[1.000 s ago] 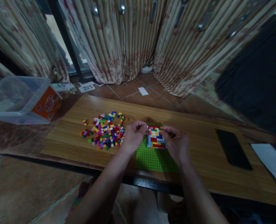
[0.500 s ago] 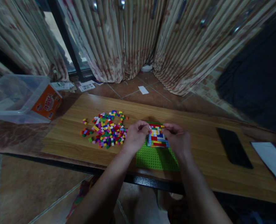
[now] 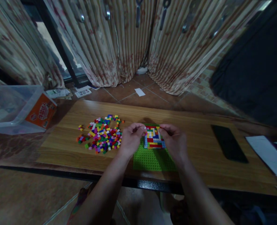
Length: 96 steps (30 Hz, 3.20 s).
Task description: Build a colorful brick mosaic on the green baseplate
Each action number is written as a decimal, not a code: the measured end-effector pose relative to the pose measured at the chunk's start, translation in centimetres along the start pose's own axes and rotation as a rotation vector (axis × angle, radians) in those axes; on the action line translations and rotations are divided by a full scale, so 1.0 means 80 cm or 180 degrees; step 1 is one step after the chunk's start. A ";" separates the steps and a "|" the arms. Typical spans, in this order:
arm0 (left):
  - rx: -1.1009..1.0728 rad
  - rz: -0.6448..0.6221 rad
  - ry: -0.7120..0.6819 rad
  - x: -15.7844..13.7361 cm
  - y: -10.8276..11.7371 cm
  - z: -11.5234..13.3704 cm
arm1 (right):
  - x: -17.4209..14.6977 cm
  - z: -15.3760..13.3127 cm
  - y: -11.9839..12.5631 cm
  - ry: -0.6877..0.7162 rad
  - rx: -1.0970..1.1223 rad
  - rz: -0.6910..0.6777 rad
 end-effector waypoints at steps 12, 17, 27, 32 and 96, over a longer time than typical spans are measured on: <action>-0.0292 -0.0429 0.0022 -0.009 -0.009 0.014 | -0.022 -0.043 -0.021 0.0778 -0.0057 -0.0526; -0.0213 -0.0524 0.0024 -0.011 -0.012 0.014 | -0.024 -0.043 -0.021 0.0858 -0.0193 -0.0511; 0.0018 0.0176 0.0035 -0.002 0.008 0.012 | 0.001 -0.022 0.017 0.0529 -0.0666 -0.0393; 0.0134 0.0249 0.0035 0.001 0.012 0.008 | -0.002 -0.020 0.014 0.0626 -0.1089 -0.0750; 0.3919 0.1028 -0.0714 0.010 0.104 0.043 | -0.002 -0.008 0.013 -0.0238 0.0011 0.0171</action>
Point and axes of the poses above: each hand's wrist, its own x-axis towards the middle knuckle, its own y-axis out of the back of the hand, z = x × y, the point moved 4 cm from there along x, towards the middle knuckle, and after that the axes turned 5 degrees about y, right-handed, at the moved point
